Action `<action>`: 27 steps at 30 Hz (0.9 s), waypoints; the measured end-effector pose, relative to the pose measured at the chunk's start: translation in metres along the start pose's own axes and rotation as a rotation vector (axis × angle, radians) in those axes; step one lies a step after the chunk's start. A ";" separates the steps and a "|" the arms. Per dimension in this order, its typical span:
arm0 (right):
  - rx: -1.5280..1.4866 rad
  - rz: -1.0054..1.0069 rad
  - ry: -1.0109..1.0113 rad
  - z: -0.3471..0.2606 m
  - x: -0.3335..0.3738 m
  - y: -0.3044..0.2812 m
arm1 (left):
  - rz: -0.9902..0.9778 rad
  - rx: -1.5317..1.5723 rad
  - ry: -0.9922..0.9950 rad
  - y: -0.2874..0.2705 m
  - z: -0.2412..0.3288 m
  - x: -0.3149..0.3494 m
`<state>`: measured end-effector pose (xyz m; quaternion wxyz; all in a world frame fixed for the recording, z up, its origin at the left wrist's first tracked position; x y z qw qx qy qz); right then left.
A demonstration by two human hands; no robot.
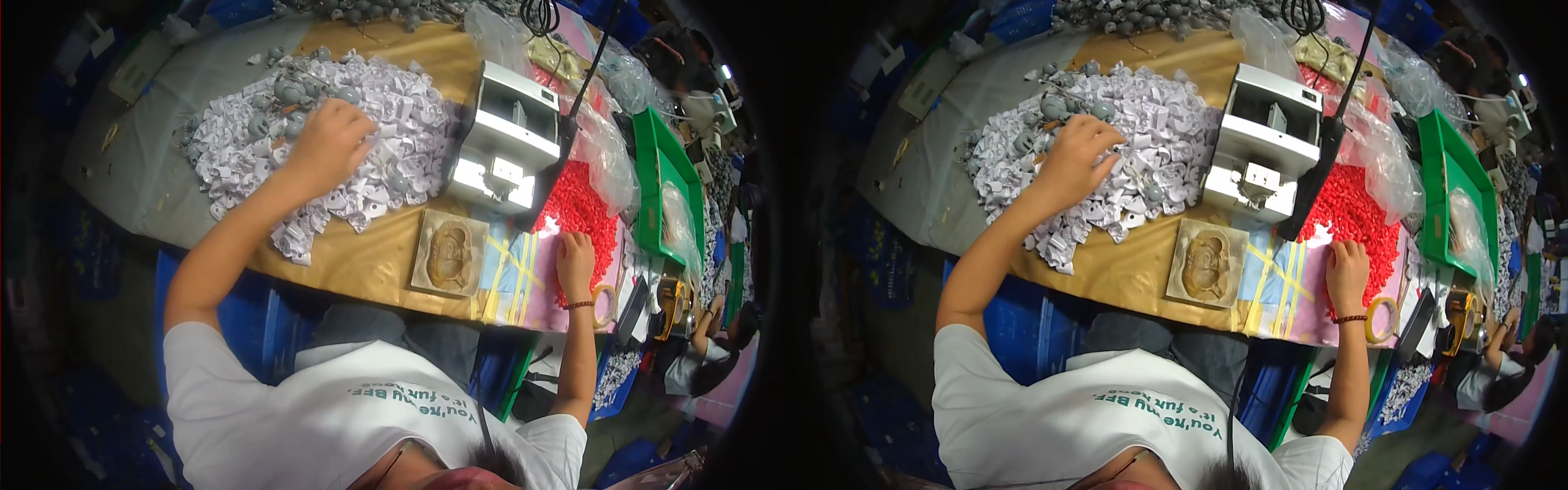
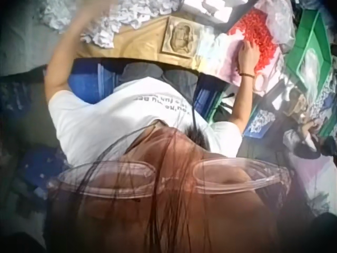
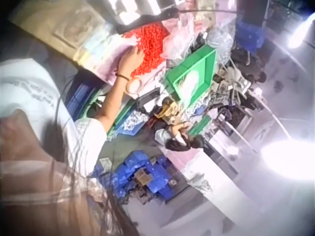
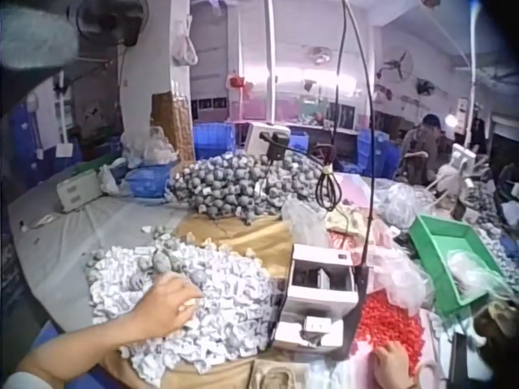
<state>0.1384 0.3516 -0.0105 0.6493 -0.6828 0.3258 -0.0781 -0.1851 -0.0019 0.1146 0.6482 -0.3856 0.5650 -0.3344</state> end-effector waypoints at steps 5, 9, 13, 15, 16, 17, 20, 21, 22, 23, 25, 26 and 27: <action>-0.026 -0.011 -0.014 -0.006 0.000 -0.001 | -0.182 -0.200 -0.060 0.040 0.017 -0.014; -0.049 0.004 -0.018 -0.008 0.000 -0.001 | -0.190 -0.319 0.028 0.055 0.022 -0.014; -0.218 0.035 0.033 -0.010 -0.002 -0.011 | -0.067 -0.131 0.053 0.044 0.023 -0.006; -0.358 0.042 0.097 -0.010 0.000 -0.024 | 0.089 0.065 0.025 0.020 0.039 -0.013; -0.442 0.020 0.158 -0.013 0.001 -0.028 | 0.130 0.171 -0.012 0.014 0.044 -0.014; -0.514 0.012 0.198 -0.016 0.002 -0.031 | 0.171 0.276 -0.050 0.009 0.053 -0.012; -0.707 -0.106 0.230 -0.040 0.006 -0.027 | 0.177 0.541 -0.036 0.036 0.102 -0.007; -0.734 -0.123 0.191 -0.054 0.006 -0.028 | 0.185 0.603 0.021 0.049 0.116 -0.003; -0.760 -0.141 0.154 -0.068 0.008 -0.029 | 0.121 0.659 0.023 0.062 0.128 0.002; -0.770 -0.157 0.119 -0.080 0.011 -0.032 | 0.055 0.712 0.028 0.072 0.139 0.006; -0.812 -0.209 0.099 -0.093 0.016 -0.030 | -0.018 0.738 0.074 0.090 0.148 0.014; -0.816 -0.225 0.092 -0.096 0.019 -0.029 | -0.026 0.711 0.115 0.093 0.148 0.018; -0.820 -0.242 0.084 -0.098 0.022 -0.029 | -0.034 0.683 0.155 0.094 0.147 0.022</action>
Point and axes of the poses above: each hand's wrist, its own x-axis away from the middle knuckle, its own y-axis out of the palm, z = x × y, the point moved 5 cm from there along -x, towards the middle knuckle, and after that the axes turned 13 degrees about y, right-handed, at the moved point
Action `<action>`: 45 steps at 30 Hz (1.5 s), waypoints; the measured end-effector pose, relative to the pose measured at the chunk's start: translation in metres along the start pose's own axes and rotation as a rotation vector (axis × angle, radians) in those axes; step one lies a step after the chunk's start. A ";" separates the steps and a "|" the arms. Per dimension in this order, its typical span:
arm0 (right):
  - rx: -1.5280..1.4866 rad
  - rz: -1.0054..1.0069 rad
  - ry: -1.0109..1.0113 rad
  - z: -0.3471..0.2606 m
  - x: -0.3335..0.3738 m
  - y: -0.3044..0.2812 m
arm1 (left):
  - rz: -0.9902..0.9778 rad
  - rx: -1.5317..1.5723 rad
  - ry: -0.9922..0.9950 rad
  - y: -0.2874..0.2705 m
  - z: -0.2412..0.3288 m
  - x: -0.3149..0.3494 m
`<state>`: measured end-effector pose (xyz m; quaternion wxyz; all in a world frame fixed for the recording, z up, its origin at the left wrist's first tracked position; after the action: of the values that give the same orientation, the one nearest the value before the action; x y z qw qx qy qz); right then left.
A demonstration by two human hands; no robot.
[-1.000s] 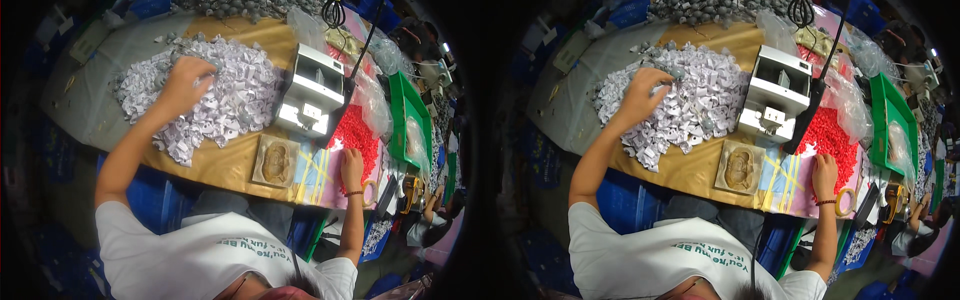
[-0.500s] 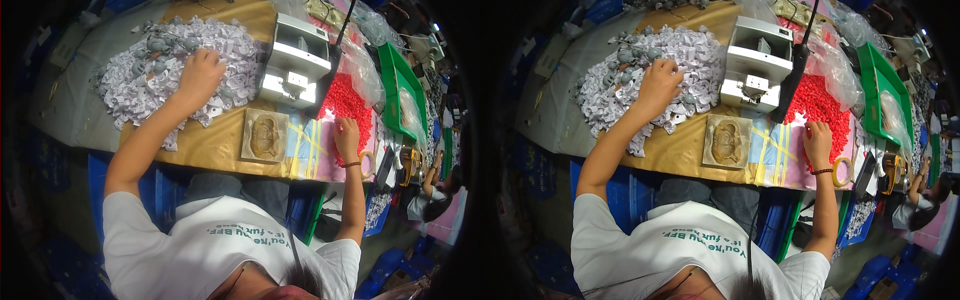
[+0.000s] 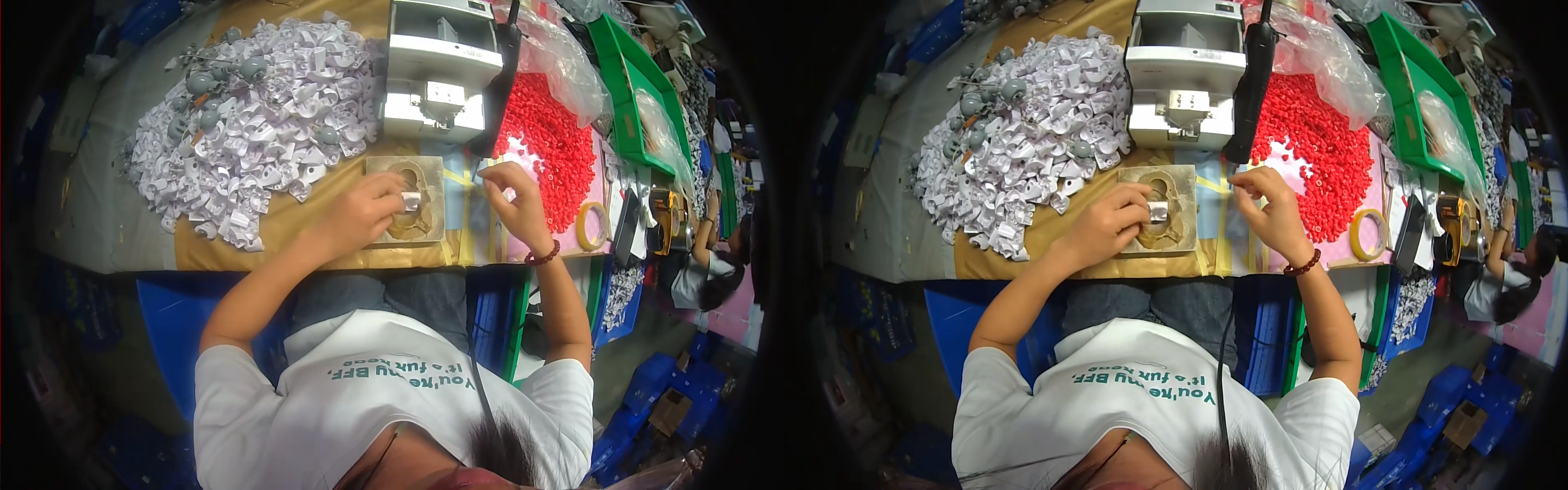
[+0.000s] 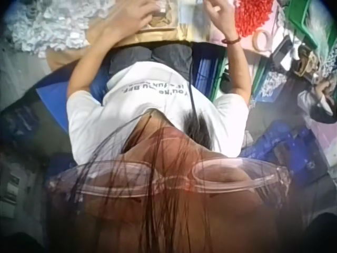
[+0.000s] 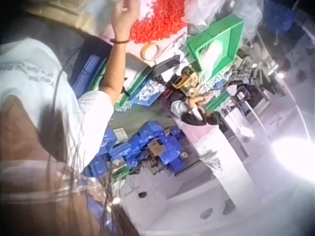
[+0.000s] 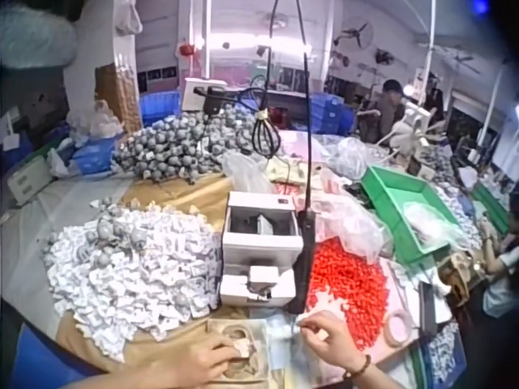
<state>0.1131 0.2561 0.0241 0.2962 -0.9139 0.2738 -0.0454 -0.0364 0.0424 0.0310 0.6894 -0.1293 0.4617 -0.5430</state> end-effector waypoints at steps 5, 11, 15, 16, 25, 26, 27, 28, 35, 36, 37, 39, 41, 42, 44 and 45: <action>-0.078 -0.059 0.045 -0.009 0.004 0.017 | 0.020 -0.188 0.008 -0.003 -0.003 -0.002; -0.111 -0.094 -0.029 -0.026 0.001 0.039 | 0.050 -0.293 -0.204 0.019 0.000 -0.009; -0.166 -0.064 0.007 -0.021 0.000 0.041 | 0.058 -0.166 -0.202 0.014 -0.006 -0.006; -0.184 -0.057 0.011 -0.020 0.000 0.040 | 0.062 -0.123 -0.179 0.012 -0.007 -0.005; 0.000 -0.028 -0.411 -0.063 -0.006 0.063 | 0.060 -0.152 -0.314 0.007 -0.017 -0.002; 0.029 -0.014 -0.448 -0.066 -0.007 0.066 | 0.042 -0.150 -0.311 0.006 -0.016 -0.003; 0.063 -0.006 -0.463 -0.071 -0.008 0.066 | 0.023 -0.149 -0.307 0.005 -0.014 -0.005; 0.052 -0.002 -0.456 -0.070 -0.008 0.067 | 0.003 -0.147 -0.304 0.004 -0.012 -0.007; -0.029 0.027 -0.356 -0.053 -0.001 0.063 | 0.021 -0.231 -0.296 0.015 -0.009 -0.005; -0.034 0.031 -0.331 -0.050 0.003 0.060 | 0.034 -0.209 -0.291 0.013 -0.005 -0.006; -0.032 0.030 -0.323 -0.049 0.006 0.059 | 0.046 -0.184 -0.286 0.011 -0.001 -0.008; -0.020 0.016 -0.339 -0.046 0.013 0.056 | 0.021 -0.213 -0.282 0.008 0.005 -0.010; 0.030 0.029 -0.296 -0.051 0.014 0.036 | 0.031 -0.214 -0.257 0.009 0.006 -0.010; 0.020 0.155 -0.265 -0.064 0.010 0.009 | 0.042 -0.214 -0.247 0.010 0.006 -0.012; -0.034 0.397 -0.245 -0.083 0.006 -0.041 | 0.030 -0.260 -0.241 0.008 0.007 -0.015; -0.075 0.437 -0.239 -0.086 0.008 -0.057 | -0.004 -0.302 -0.233 0.007 0.005 -0.013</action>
<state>0.1252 0.2458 0.1263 0.2952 -0.8422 0.4295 0.1383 -0.0274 0.0551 0.0355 0.7099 -0.2941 0.4547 -0.4503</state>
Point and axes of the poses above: each hand's wrist, its own x-axis away from the middle knuckle, its own y-axis out of the palm, z = x × y, the point moved 5 cm from there along -x, towards the middle knuckle, and after that the axes turned 13 degrees about y, right-handed, at the moved point
